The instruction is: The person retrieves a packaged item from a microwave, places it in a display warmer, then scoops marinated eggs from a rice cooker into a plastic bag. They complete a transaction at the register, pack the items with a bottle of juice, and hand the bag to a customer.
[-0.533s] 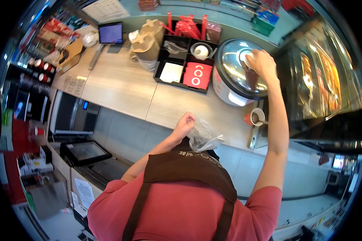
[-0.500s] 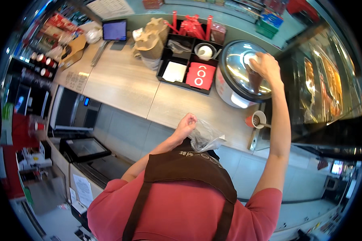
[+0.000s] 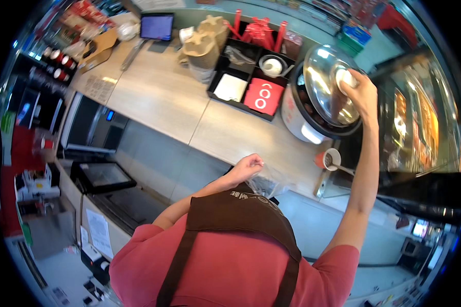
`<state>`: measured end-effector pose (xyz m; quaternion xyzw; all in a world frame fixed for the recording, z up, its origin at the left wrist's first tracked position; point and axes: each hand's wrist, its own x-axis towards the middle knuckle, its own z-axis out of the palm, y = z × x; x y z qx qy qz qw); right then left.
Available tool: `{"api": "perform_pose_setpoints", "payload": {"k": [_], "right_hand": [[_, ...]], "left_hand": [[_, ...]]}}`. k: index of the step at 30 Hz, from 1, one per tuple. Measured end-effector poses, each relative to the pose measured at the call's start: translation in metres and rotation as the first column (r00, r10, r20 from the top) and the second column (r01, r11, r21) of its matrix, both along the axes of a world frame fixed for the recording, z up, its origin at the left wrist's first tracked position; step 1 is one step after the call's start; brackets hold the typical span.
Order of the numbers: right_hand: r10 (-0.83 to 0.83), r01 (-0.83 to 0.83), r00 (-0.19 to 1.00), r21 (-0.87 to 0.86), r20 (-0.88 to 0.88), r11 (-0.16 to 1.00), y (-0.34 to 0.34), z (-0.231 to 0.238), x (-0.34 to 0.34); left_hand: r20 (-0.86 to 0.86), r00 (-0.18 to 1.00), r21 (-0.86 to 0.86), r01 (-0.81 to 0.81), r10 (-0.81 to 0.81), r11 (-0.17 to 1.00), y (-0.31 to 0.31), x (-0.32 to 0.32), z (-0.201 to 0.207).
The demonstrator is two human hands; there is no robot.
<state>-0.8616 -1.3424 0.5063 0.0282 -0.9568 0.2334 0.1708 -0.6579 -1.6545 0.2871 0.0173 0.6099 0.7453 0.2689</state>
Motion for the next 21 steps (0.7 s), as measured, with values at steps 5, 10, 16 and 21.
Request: {"api": "perform_pose_setpoints", "payload": {"k": [5, 10, 16, 21], "right_hand": [[-0.019, 0.025, 1.000, -0.355, 0.019, 0.935, 0.046, -0.020, -0.010], [0.007, 0.025, 0.999, -0.691, 0.043, 0.723, 0.053, -0.022, 0.017], [0.042, -0.032, 0.999, -0.531, 0.007, 0.847, 0.061, -0.014, 0.018], [0.114, -0.128, 0.989, -0.163, -0.091, 0.978, -0.038, 0.030, 0.029]], "left_hand": [[0.012, 0.999, 0.035, 0.051, -0.051, 0.998, -0.003, -0.003, 0.005], [0.010, 0.998, 0.012, 0.058, -0.058, 0.998, -0.010, -0.003, 0.002], [0.016, 0.996, 0.018, 0.087, -0.088, 0.996, -0.008, -0.001, 0.001], [-0.056, 0.995, 0.060, 0.090, -0.087, 0.994, -0.011, 0.003, -0.011]]}}
